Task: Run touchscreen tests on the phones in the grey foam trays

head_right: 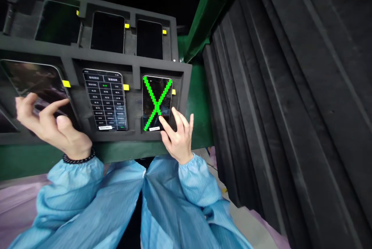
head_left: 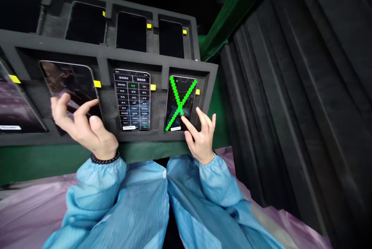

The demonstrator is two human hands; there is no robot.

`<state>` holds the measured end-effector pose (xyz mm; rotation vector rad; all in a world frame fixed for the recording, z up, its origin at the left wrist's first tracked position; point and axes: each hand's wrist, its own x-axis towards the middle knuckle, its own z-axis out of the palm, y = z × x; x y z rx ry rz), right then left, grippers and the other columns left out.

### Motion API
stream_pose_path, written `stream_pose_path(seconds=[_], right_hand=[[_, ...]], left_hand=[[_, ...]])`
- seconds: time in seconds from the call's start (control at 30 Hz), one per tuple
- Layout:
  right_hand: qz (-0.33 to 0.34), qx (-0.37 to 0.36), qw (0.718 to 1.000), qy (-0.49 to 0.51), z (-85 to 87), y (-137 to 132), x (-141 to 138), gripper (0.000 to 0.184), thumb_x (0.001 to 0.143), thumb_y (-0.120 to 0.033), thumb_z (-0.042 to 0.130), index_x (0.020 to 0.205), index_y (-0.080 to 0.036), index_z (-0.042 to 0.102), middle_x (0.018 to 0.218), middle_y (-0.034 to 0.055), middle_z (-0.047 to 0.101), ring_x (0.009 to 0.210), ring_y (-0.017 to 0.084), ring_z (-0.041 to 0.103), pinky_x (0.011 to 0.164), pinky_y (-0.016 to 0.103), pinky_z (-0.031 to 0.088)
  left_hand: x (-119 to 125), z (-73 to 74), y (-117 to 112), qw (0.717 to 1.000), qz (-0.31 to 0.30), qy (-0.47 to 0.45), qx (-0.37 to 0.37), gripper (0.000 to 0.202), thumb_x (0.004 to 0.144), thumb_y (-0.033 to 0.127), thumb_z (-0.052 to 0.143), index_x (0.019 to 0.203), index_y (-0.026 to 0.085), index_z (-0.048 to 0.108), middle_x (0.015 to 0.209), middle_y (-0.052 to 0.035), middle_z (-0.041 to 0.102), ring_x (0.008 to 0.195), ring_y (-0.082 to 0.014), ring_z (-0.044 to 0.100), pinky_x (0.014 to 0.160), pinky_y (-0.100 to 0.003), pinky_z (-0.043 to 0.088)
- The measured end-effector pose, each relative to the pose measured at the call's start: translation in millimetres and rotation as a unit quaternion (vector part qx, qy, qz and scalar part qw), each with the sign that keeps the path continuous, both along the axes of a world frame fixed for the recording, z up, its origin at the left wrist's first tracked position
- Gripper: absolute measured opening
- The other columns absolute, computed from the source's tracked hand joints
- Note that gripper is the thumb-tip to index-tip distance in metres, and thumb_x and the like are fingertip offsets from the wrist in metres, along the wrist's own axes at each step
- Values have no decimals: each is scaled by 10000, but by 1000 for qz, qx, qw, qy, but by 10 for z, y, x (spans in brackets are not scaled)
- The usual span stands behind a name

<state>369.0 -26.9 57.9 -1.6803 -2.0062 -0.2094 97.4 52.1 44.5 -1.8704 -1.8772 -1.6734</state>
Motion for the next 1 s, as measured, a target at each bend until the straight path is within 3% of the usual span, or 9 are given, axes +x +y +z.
stream_pose_path(seconds=[0.1,0.3,0.5,0.6,0.8,1.0], right_hand=[[0,3,1000,12,-6,-105,30,345,1014,-258,493,1274,-301,716,1558,76,486,1356,271,512,1274,587,244],[-5,26,999,47,15,-197,60,288,992,-224,507,972,-278,789,1426,46,604,1278,251,565,1252,563,299],[-12,28,998,54,5,-172,30,284,982,-218,515,907,-263,785,1401,47,624,1268,250,569,1234,557,325],[-12,44,997,67,15,-164,49,314,995,-236,479,941,-269,786,1384,48,629,1250,251,579,1226,548,339],[-65,70,989,110,112,-15,158,412,1041,-295,353,1287,-235,678,1400,97,608,1298,262,556,1195,516,374],[-47,98,991,81,194,403,131,389,1037,-273,359,1214,-218,701,1428,108,578,1329,255,550,1195,493,383]], left_hand=[[-1,5,3,1000,1,5,-5,493,976,386,372,1198,92,699,1509,-148,467,1527,-282,328,1303,-496,225],[-8,5,1,1000,-8,7,3,480,980,378,375,1194,90,694,1506,-144,462,1529,-282,323,1307,-502,220],[-9,-8,3,1000,3,-1,-1,519,974,430,381,1191,90,707,1505,-161,475,1530,-283,333,1296,-500,231],[-10,-18,6,1000,12,-1,-9,546,972,464,367,1184,97,711,1508,-164,473,1533,-279,329,1293,-500,231],[7,-11,-1,1000,19,-10,-16,554,958,475,368,1184,110,720,1500,-169,484,1532,-279,334,1291,-506,234],[20,-11,0,1000,12,-13,-3,515,959,440,390,1193,126,725,1499,-150,498,1519,-285,354,1290,-499,247]])
